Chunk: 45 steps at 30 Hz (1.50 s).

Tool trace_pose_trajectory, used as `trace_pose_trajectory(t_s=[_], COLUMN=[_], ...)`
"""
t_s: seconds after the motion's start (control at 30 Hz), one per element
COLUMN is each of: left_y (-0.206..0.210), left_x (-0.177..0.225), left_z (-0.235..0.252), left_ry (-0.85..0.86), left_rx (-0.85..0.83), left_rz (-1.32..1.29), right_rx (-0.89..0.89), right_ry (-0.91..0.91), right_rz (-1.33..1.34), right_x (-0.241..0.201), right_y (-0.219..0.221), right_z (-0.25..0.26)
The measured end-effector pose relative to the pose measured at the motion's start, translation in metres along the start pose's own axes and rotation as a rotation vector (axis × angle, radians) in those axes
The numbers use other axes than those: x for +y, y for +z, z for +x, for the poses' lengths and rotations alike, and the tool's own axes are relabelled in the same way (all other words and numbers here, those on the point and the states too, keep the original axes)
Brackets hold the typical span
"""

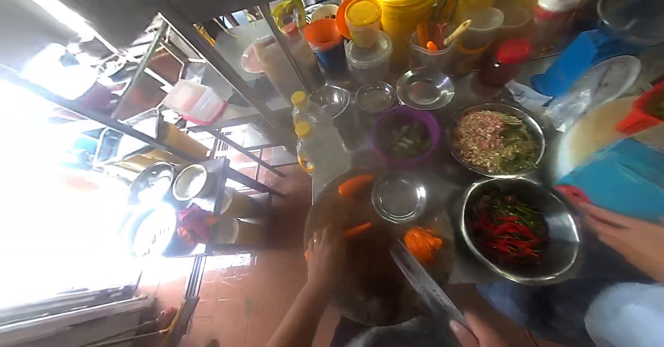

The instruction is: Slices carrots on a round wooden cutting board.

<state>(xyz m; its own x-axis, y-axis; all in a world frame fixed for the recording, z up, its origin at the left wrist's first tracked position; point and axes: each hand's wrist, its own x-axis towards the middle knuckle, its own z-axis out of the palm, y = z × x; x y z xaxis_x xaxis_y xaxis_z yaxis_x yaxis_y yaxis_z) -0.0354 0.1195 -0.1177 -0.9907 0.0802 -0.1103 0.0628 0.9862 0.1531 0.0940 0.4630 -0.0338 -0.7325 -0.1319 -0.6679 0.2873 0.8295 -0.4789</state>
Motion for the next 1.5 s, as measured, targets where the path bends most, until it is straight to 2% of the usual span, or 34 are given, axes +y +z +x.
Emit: trace_pose_trajectory(t_s=[0.1, 0.2, 0.37, 0.47, 0.57, 0.7, 0.97, 1.13, 1.5], left_y=[0.005, 0.018, 0.033, 0.039, 0.035, 0.04, 0.061, 0.06, 0.059], left_x=[-0.007, -0.003, 0.013, 0.011, 0.014, 0.009, 0.02, 0.019, 0.02], left_z=[-0.015, -0.043, -0.069, -0.068, -0.059, -0.061, -0.076, -0.076, -0.077], left_ry=[0.279, 0.496, 0.485, 0.5, 0.551, 0.64, 0.607, 0.637, 0.648], left_rx=[0.007, 0.062, 0.169, 0.249, 0.224, 0.217, 0.282, 0.273, 0.247], left_rz=[-0.042, -0.034, -0.038, -0.111, -0.167, -0.19, -0.256, -0.187, -0.18], right_rx=[0.03, 0.04, 0.012, 0.098, 0.223, 0.188, 0.256, 0.415, 0.312], right_ry=[0.051, 0.06, 0.036, -0.057, -0.137, -0.126, -0.114, -0.259, -0.244], right_rz=[-0.114, -0.084, -0.139, -0.236, -0.351, -0.373, -0.461, -0.526, -0.509], right_x=[-0.023, -0.019, -0.02, -0.021, -0.024, -0.033, -0.041, -0.046, -0.049], right_y=[0.001, 0.007, 0.008, 0.015, 0.03, 0.035, 0.045, 0.047, 0.051], right_z=[0.016, 0.023, 0.028, 0.032, 0.033, 0.029, 0.027, 0.037, 0.051])
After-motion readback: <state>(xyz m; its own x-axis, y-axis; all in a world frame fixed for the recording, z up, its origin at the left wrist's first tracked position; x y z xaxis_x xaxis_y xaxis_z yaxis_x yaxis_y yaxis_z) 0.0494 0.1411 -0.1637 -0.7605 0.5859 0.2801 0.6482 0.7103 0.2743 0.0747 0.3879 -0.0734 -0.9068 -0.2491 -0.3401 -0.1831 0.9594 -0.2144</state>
